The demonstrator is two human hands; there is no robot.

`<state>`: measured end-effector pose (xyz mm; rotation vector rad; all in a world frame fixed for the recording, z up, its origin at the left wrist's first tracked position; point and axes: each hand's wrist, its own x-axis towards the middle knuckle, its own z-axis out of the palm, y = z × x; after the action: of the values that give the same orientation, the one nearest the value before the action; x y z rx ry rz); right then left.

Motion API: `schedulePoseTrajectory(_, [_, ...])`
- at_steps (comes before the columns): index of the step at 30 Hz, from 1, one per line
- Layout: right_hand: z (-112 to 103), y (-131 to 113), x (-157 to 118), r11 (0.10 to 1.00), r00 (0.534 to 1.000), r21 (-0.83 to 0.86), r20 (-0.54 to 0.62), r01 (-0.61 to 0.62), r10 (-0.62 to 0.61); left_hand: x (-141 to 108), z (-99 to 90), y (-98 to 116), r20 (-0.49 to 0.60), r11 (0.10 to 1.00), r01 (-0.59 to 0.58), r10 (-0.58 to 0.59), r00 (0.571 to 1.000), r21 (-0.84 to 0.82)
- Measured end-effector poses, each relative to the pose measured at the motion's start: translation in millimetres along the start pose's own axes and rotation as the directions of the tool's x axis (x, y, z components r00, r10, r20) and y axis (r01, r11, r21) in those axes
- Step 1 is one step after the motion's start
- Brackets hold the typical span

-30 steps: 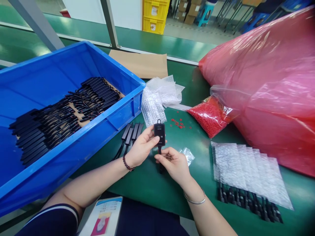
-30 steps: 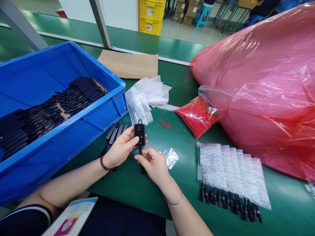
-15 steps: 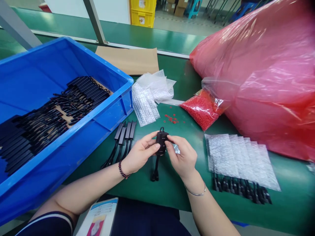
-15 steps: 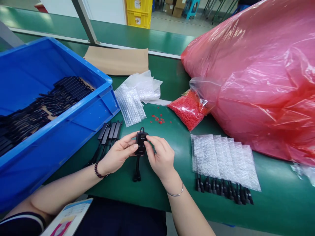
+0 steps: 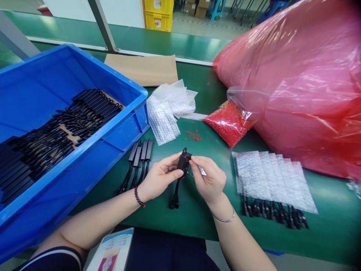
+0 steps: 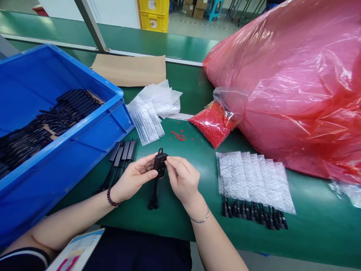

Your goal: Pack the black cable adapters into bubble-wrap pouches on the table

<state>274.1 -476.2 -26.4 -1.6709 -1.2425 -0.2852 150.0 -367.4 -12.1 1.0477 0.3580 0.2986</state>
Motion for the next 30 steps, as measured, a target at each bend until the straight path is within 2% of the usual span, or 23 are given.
schedulePoseTrajectory(6, [-2.9,-4.6,0.1,0.994,0.997,0.074,0.012,-0.076,0.075,-1.0,-2.4,-2.7,-0.024,0.995,-0.067,0.069,0.997,0.075])
schedulePoseTrajectory(11, [-6.4,-5.9,1.6,0.982,0.993,0.147,0.019,-0.115,0.113,-0.7,-4.7,-2.2,-0.018,0.993,-0.035,0.038,0.999,0.113])
schedulePoseTrajectory(18, [-6.6,-5.9,0.3,0.984,0.996,0.155,0.0,-0.084,0.085,0.7,-3.6,-0.9,-0.003,0.999,-0.015,0.015,1.0,0.05])
schedulePoseTrajectory(20, [-4.3,-7.1,-1.1,0.974,0.991,0.185,-0.014,-0.131,0.136,1.1,-3.3,-1.5,0.0,0.998,-0.023,0.023,1.0,0.056])
schedulePoseTrajectory(22, [-1.1,-8.4,-2.4,0.918,0.964,0.295,0.048,-0.265,0.263,1.0,-3.0,-2.5,-0.011,0.993,-0.055,0.057,0.998,0.106])
schedulePoseTrajectory(24, [2.4,-8.7,-2.9,0.791,0.9,0.43,0.192,-0.436,0.392,0.2,-2.7,-3.6,-0.044,0.97,-0.085,0.097,0.994,0.227])
schedulePoseTrajectory(26, [5.6,-6.7,-2.7,0.656,0.829,0.507,0.33,-0.559,0.452,-1.2,-2.3,-4.4,-0.061,0.912,-0.114,0.15,0.987,0.395])
schedulePoseTrajectory(28, [7.6,-2.8,-2.1,0.571,0.786,0.541,0.391,-0.617,0.479,-3.0,-2.1,-4.9,-0.031,0.826,-0.162,0.211,0.977,0.539])
schedulePoseTrajectory(30, [8.5,1.2,-1.3,0.523,0.762,0.556,0.425,-0.646,0.488,-4.4,-2.4,-5.7,0.014,0.756,-0.211,0.258,0.966,0.62])
